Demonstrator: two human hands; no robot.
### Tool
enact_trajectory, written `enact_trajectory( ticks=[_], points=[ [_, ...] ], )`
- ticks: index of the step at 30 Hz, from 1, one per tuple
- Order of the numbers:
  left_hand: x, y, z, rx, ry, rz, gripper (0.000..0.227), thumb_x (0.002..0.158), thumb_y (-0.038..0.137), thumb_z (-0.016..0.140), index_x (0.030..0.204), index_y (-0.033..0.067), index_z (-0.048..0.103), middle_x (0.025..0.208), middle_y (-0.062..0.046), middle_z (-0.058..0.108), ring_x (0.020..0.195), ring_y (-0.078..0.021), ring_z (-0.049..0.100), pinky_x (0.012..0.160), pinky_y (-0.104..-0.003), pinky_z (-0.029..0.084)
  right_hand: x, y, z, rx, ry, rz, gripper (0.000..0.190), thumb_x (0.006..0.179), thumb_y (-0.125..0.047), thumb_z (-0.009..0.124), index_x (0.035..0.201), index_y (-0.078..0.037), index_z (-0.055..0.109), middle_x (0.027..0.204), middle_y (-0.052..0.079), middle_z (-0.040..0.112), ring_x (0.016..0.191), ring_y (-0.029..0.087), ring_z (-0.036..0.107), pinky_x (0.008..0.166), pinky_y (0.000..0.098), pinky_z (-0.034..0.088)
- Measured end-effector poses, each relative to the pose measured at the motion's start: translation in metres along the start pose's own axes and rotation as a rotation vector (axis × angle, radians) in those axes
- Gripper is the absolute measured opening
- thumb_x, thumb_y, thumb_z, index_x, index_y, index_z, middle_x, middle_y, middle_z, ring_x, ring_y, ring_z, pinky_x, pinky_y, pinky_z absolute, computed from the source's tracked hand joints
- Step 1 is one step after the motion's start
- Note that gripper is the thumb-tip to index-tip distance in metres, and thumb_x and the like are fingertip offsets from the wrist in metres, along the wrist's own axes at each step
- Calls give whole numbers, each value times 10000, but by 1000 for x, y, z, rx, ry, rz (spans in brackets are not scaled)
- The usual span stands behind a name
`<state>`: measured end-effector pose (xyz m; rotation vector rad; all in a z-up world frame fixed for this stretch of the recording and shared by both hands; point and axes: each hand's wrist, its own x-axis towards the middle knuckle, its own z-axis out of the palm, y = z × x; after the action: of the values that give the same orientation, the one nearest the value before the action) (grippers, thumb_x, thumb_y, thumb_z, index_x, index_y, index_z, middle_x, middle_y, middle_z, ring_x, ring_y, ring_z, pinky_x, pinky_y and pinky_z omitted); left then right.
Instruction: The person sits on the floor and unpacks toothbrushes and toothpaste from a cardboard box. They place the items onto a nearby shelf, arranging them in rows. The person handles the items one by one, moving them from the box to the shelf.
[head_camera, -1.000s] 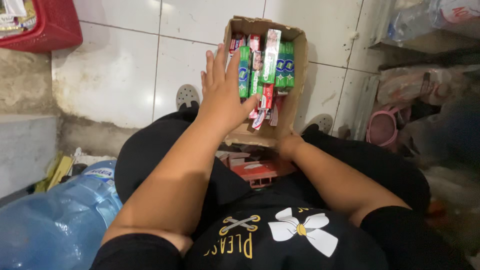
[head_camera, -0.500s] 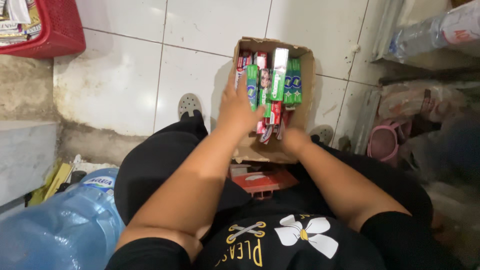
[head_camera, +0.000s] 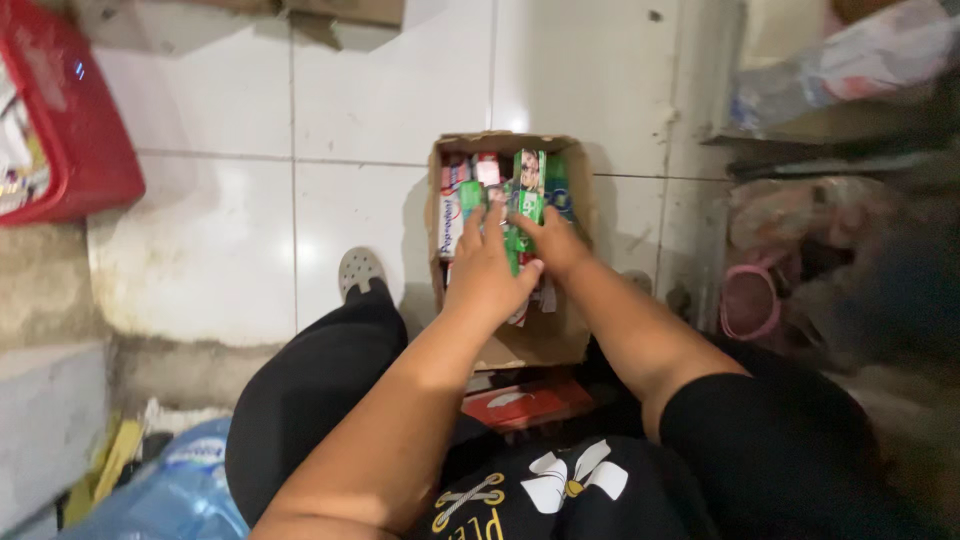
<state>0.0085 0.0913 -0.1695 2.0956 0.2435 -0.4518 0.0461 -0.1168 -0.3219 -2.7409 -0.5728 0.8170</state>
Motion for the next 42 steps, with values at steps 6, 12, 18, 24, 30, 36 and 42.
enact_trajectory(
  ticks=[6, 12, 18, 24, 30, 36, 42],
  points=[
    [16, 12, 12, -97, 242, 182, 917, 914, 356, 743, 1554, -48, 225, 1588, -325, 278, 1481, -495, 285, 1218, -532, 260, -63, -56, -77, 442, 265, -8, 937, 638, -155, 885, 1450, -190, 418, 1210, 227, 537, 1122, 421, 576, 951, 466, 496],
    [-9, 34, 19, -325, 291, 550, 718, 1058, 270, 572, 1595, -46, 216, 1634, -301, 272, 1544, -445, 271, 1277, -510, 228, -216, -119, -213, 567, 464, -165, 841, 793, -129, 833, 1520, -90, 414, 1455, 207, 507, 1374, 354, 520, 1149, 420, 413],
    [-10, 16, 48, -172, 196, 532, 737, 1017, 264, 609, 1569, -61, 244, 1568, -310, 302, 1484, -452, 293, 1250, -527, 217, -387, -145, -278, 323, 615, -37, 861, 733, -202, 909, 1468, -121, 469, 1311, 155, 619, 1199, 303, 644, 1033, 393, 500],
    [-7, 9, 67, -211, 108, 548, 759, 1019, 295, 595, 1563, -83, 225, 1578, -330, 270, 1480, -457, 281, 1232, -512, 226, -476, -143, -321, 148, 853, 367, 809, 733, -252, 883, 1463, -225, 535, 1239, 147, 679, 1114, 306, 695, 952, 416, 549],
    [-5, 2, 63, -114, 99, 502, 784, 1004, 296, 618, 1578, -69, 228, 1576, -318, 264, 1476, -461, 292, 1225, -506, 243, -474, -100, -354, -94, 869, 869, 756, 810, -255, 795, 1494, -90, 521, 1209, 243, 628, 1087, 424, 627, 868, 488, 509],
    [0, 1, 56, -150, 60, 387, 806, 988, 312, 615, 1582, -54, 211, 1542, -283, 288, 1372, -396, 445, 1163, -469, 358, -445, -57, -338, -128, 979, 784, 525, 939, -188, 697, 1421, -7, 593, 1149, 273, 624, 1008, 417, 641, 825, 479, 532],
    [10, -10, 61, -128, 34, 414, 798, 994, 299, 621, 1584, -52, 214, 1563, -290, 270, 1396, -407, 421, 1182, -472, 342, -439, -55, -331, -213, 912, 740, 458, 965, -64, 591, 1419, -8, 621, 1063, 229, 678, 930, 407, 652, 795, 487, 529]
  ],
)
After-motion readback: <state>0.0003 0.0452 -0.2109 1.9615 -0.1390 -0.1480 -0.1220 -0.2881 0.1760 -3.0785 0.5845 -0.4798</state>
